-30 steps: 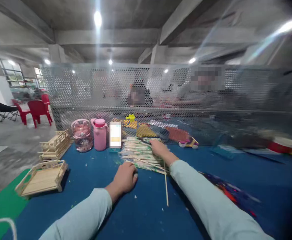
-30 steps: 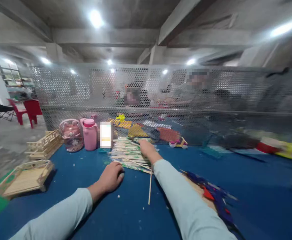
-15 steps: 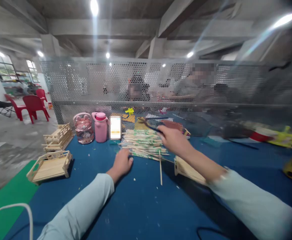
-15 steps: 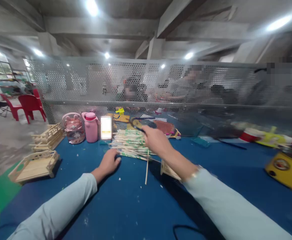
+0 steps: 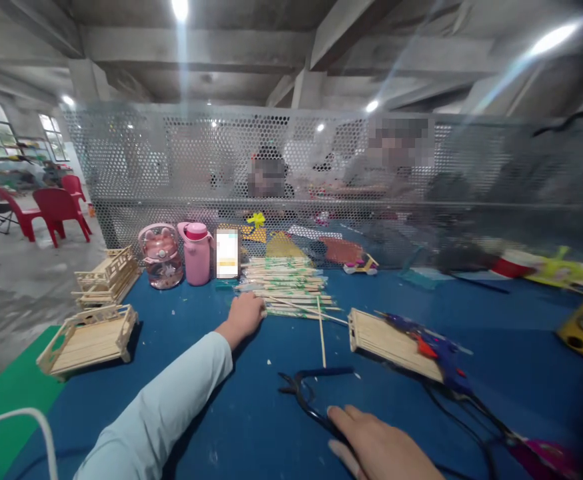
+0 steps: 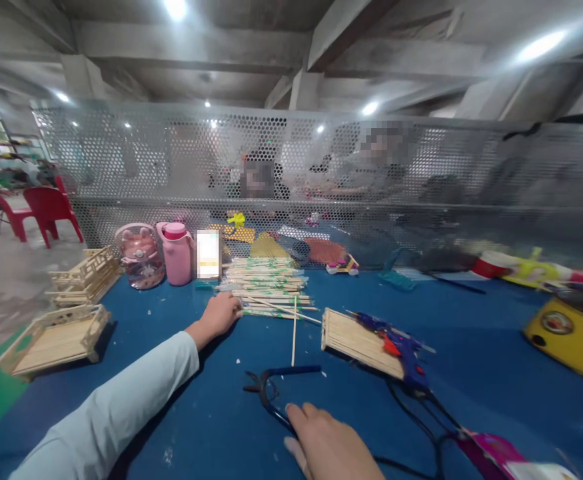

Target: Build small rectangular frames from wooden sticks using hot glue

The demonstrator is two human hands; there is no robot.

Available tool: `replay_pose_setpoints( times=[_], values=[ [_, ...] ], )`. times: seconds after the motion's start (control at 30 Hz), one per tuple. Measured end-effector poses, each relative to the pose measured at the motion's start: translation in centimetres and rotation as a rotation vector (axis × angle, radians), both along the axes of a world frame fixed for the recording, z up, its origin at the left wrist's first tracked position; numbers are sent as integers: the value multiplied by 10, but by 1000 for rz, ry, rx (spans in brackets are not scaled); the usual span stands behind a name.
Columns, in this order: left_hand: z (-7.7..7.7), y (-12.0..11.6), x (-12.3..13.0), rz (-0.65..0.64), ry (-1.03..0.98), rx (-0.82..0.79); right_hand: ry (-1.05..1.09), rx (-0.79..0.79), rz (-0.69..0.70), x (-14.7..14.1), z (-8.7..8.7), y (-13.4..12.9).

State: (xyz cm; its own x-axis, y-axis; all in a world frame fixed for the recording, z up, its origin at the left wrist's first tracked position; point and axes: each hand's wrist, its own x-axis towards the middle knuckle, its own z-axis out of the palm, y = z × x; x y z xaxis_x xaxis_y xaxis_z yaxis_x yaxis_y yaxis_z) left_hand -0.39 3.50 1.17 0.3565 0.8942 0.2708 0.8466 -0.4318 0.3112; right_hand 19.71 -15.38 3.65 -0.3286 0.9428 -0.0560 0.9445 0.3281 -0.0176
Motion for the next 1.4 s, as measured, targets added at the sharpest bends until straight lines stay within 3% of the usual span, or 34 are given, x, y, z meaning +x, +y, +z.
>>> replay_pose_setpoints(
  times=[0.1,0.2,0.27,0.37,0.47,0.67,0.83,0.93,1.17,1.3,1.4],
  values=[
    [4,1,-6,-50,-4,-19,-59,-86,29,-12,36,22],
    [4,0,-9,-81,-28,-38,-62,-13,52,-18,51,65],
    [1,-1,-9,-75,-56,-44,-109,78,43,-19,49,104],
    [-2,-3,-9,-42,-130,-43,-127,79,4,-16,37,158],
    [0,-5,-16,-24,-258,-32,-132,68,22,-17,28,183],
    [12,-2,-33,-31,-671,-10,-73,240,110,-27,26,181],
    [11,4,-30,32,-1051,-62,-3,284,140,-27,21,185],
    [10,2,-24,21,-1170,-122,59,341,187,-26,15,183],
    [14,-13,5,-81,-1193,-130,237,436,244,-47,6,165],
    [11,-23,17,-155,-1069,-116,249,456,255,-46,4,163],
    [8,-26,9,-180,-906,-92,151,410,297,-30,7,170]
  ],
)
